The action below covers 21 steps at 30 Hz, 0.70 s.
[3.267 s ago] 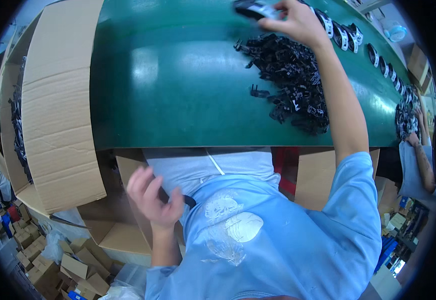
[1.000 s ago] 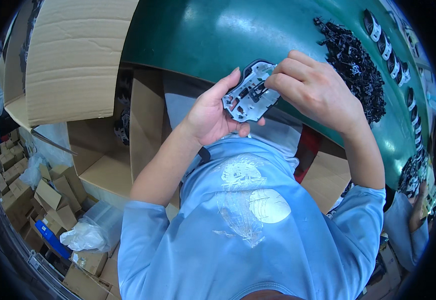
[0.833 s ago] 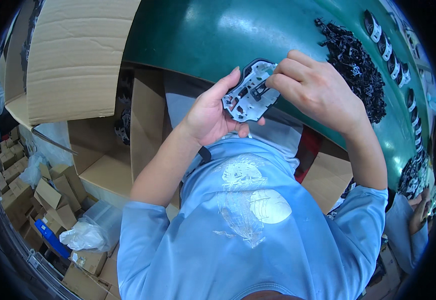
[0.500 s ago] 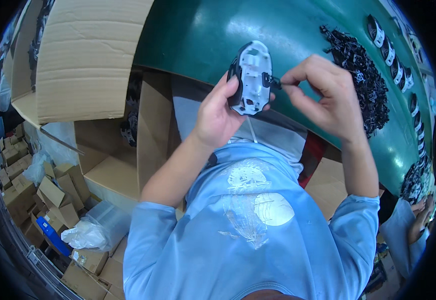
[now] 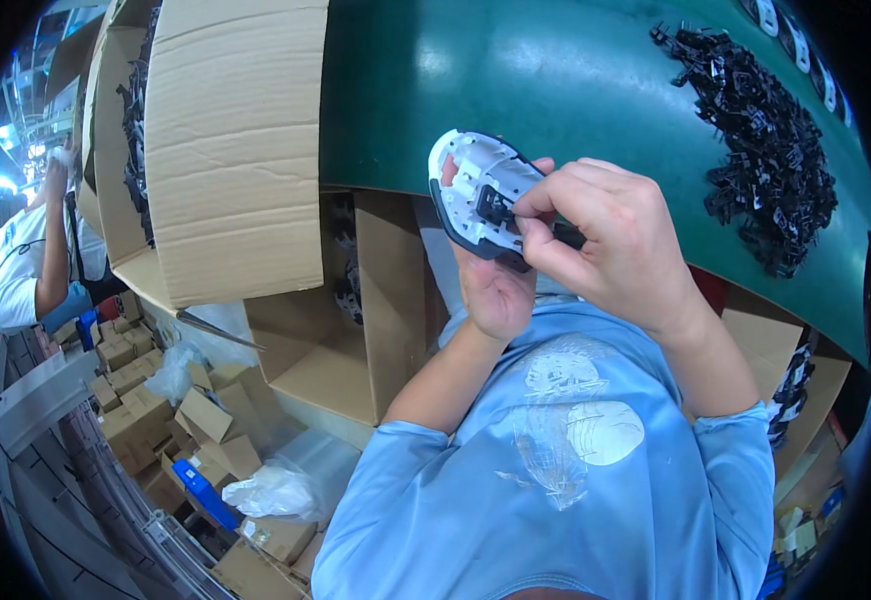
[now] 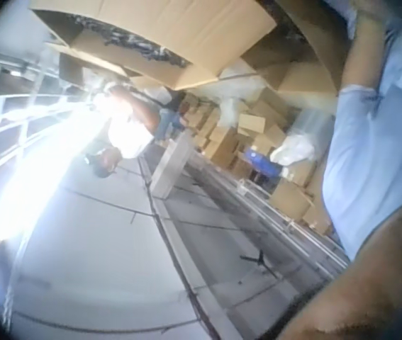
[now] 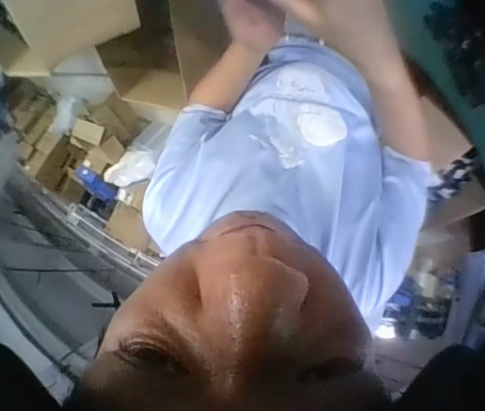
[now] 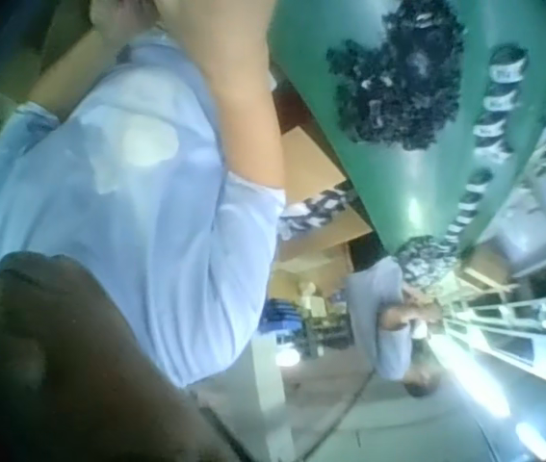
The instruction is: The person places assembled mouse components into a cardboard box, then repeatedly picks up mouse shells and small plastic pieces, fits the plastic pieces into each mouse shell by hand, and places the assembled mouse shells onto the conveyor belt.
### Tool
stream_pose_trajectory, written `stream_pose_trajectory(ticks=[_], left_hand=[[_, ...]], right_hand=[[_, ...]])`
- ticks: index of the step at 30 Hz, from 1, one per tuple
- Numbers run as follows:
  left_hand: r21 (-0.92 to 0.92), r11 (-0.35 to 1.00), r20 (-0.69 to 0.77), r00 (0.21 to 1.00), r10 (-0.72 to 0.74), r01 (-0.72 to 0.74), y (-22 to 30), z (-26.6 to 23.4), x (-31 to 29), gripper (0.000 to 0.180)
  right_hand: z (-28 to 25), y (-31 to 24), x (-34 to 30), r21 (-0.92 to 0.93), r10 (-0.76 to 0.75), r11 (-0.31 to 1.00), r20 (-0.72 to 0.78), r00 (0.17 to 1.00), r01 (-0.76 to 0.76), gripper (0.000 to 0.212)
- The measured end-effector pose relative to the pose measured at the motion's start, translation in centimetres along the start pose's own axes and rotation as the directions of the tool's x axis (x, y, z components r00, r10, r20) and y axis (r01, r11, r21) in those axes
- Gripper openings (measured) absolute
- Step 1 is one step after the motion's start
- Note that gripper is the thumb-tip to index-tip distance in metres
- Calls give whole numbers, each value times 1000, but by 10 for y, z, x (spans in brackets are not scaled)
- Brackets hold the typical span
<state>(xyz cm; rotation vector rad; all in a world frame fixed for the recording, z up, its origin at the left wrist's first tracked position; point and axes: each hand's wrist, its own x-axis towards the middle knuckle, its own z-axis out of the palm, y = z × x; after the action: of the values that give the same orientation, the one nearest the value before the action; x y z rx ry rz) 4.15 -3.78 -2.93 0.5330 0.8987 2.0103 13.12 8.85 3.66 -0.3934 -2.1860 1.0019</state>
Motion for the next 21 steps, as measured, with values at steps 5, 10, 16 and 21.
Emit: stream_pose_trajectory(ticks=[5,10,16,21], left_hand=[[60,998,-84,996,4,1,-7,-3,-3,101],[104,994,-18,999,36,-34,-6,-4,0,105],[56,997,-68,997,-44,48,-3,-5,0,86],[-448,877,80,985,-155,174,4,-5,0,76]], right_hand=[[0,-2,3,25,71,997,71,995,-73,9],[2,5,3,20,92,995,121,988,-95,10],[-12,6,10,-124,9,992,288,958,28,16],[-25,8,11,-97,-3,995,238,971,27,18]])
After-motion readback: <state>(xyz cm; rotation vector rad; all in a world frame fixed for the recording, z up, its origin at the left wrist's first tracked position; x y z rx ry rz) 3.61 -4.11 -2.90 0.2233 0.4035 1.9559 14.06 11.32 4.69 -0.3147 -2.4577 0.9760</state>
